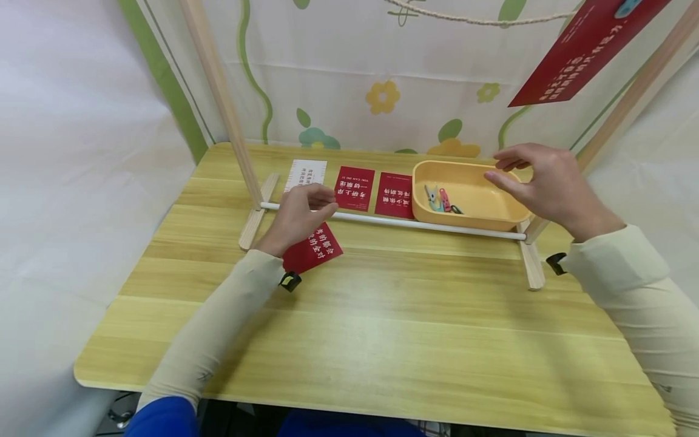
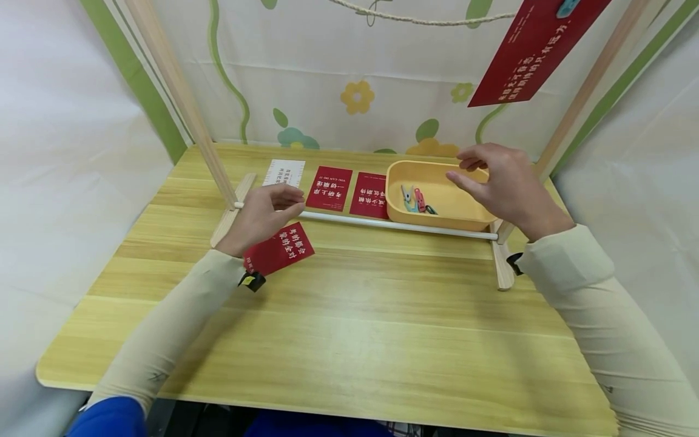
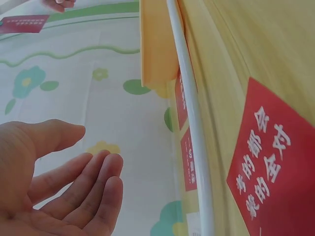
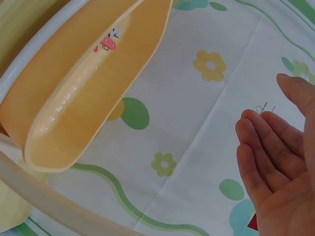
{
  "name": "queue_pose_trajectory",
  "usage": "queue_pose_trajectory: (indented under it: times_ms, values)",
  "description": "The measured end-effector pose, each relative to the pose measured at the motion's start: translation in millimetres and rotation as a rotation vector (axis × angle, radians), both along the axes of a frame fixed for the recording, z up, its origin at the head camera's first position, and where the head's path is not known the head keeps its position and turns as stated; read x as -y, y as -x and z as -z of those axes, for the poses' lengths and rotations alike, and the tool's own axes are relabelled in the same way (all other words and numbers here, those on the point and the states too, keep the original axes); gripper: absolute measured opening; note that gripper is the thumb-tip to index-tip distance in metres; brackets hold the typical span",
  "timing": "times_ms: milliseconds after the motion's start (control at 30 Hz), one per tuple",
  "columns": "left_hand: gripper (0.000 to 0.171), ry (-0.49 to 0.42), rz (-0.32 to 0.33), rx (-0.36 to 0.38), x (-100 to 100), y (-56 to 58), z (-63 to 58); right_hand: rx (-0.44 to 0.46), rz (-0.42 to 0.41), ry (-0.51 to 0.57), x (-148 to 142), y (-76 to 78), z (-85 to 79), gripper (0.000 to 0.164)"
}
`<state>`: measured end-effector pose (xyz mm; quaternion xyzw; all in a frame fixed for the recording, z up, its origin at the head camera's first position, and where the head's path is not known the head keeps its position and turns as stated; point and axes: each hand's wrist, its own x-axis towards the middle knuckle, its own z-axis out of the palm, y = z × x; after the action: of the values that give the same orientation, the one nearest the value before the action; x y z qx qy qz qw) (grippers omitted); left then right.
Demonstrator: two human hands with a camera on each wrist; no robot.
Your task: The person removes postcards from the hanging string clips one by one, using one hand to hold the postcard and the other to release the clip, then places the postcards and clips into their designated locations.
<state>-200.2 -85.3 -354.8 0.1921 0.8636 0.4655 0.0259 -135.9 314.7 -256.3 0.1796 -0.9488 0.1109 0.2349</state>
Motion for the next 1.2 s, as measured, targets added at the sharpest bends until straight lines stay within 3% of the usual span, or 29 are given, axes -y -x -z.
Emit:
queue_pose_trajectory:
  times_ms: [633,1200]
  values:
    - [0.030,-0.065,0.058,-0.076,-30,2.3,-11.5,-0.087,-0.001,0.002,-6,-11.0,-16.0,0.033]
    - [0.031,-0.147,0.080,-0.128,-61,2.2,-21.0,-0.142,0.050,-0.018,-12,-21.6,-35.6,0.034]
